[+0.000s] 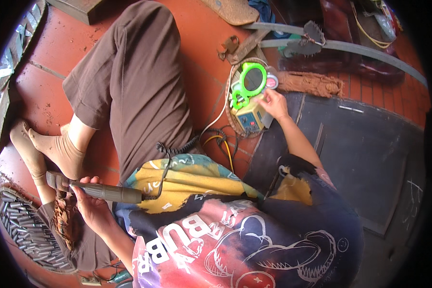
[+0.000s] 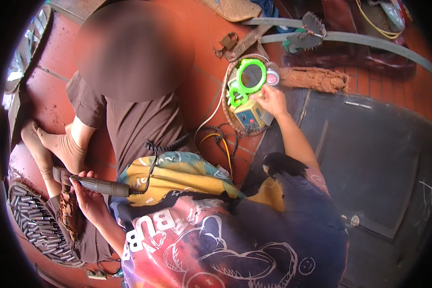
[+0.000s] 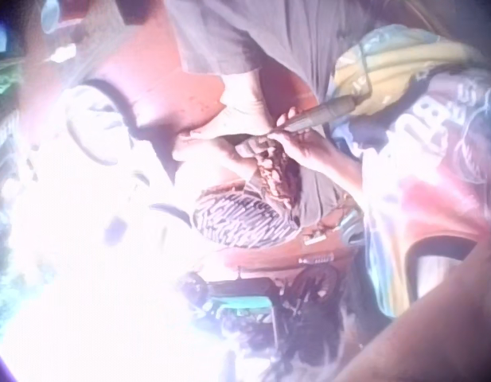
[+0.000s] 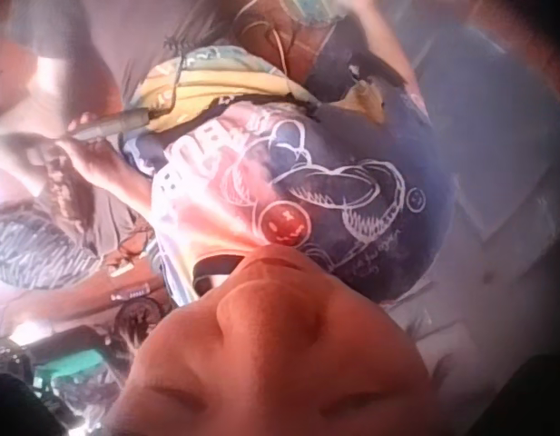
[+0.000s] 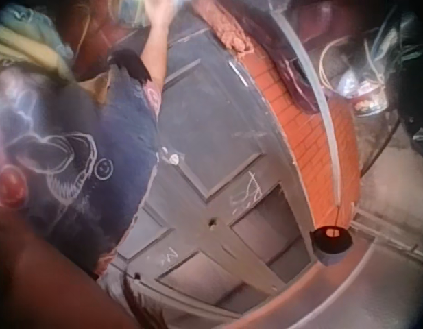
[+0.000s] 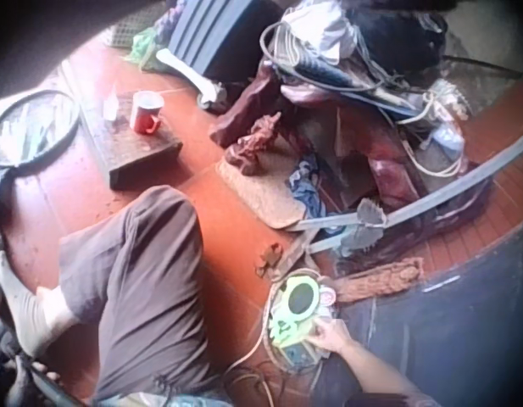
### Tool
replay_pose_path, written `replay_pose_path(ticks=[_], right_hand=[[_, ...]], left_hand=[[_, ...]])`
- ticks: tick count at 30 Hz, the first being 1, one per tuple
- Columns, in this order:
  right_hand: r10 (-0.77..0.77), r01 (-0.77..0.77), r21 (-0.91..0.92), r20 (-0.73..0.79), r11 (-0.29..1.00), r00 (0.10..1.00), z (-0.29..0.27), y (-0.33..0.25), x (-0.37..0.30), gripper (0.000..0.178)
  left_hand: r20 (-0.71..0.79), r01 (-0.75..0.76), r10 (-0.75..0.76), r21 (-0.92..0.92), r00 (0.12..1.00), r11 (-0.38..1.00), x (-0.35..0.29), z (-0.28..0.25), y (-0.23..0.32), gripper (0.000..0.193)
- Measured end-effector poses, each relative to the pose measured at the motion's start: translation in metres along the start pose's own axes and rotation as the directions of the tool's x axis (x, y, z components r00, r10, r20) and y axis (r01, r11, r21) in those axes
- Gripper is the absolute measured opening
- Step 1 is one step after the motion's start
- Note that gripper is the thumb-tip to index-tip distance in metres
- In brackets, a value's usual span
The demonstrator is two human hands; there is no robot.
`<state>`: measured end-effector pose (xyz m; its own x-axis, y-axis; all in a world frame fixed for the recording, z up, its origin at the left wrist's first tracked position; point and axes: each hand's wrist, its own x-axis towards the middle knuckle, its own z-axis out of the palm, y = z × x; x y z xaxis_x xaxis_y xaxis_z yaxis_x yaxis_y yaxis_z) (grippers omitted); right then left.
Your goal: The person carves a wooden piece using a rotary tool, holding the workpiece with their left hand and operating the tool with their right. They rotate the wood to access different areas and briefly swap the tool to their left hand to adjust a bit before resuming carving.
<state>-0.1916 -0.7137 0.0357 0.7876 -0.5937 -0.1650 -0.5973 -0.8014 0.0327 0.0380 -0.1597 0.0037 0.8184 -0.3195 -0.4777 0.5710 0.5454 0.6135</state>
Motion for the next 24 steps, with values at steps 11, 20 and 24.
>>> replay_pose_path(ticks=[11, 20, 24], right_hand=[[-0.029, 0.136, -0.261, 0.375, 0.956, 0.927, 0.028, -0.003, -0.053, 0.047], [-0.136, 0.163, 0.563, -0.090, 0.810, 0.987, -0.039, -0.207, -0.003, 0.023], [-0.568, 0.110, 0.898, 0.171, 0.426, 0.805, -0.072, -0.347, -0.016, 0.024]], left_hand=[[-0.004, 0.010, -0.010, -0.014, 1.000, 1.000, -0.002, 0.004, -0.004, 0.041], [-0.171, -0.018, 0.076, 0.314, 0.982, 0.949, -0.001, 0.056, 0.008, 0.038], [-0.158, -0.045, 0.096, 0.300, 0.983, 0.953, -0.005, 0.060, 0.012, 0.036]])
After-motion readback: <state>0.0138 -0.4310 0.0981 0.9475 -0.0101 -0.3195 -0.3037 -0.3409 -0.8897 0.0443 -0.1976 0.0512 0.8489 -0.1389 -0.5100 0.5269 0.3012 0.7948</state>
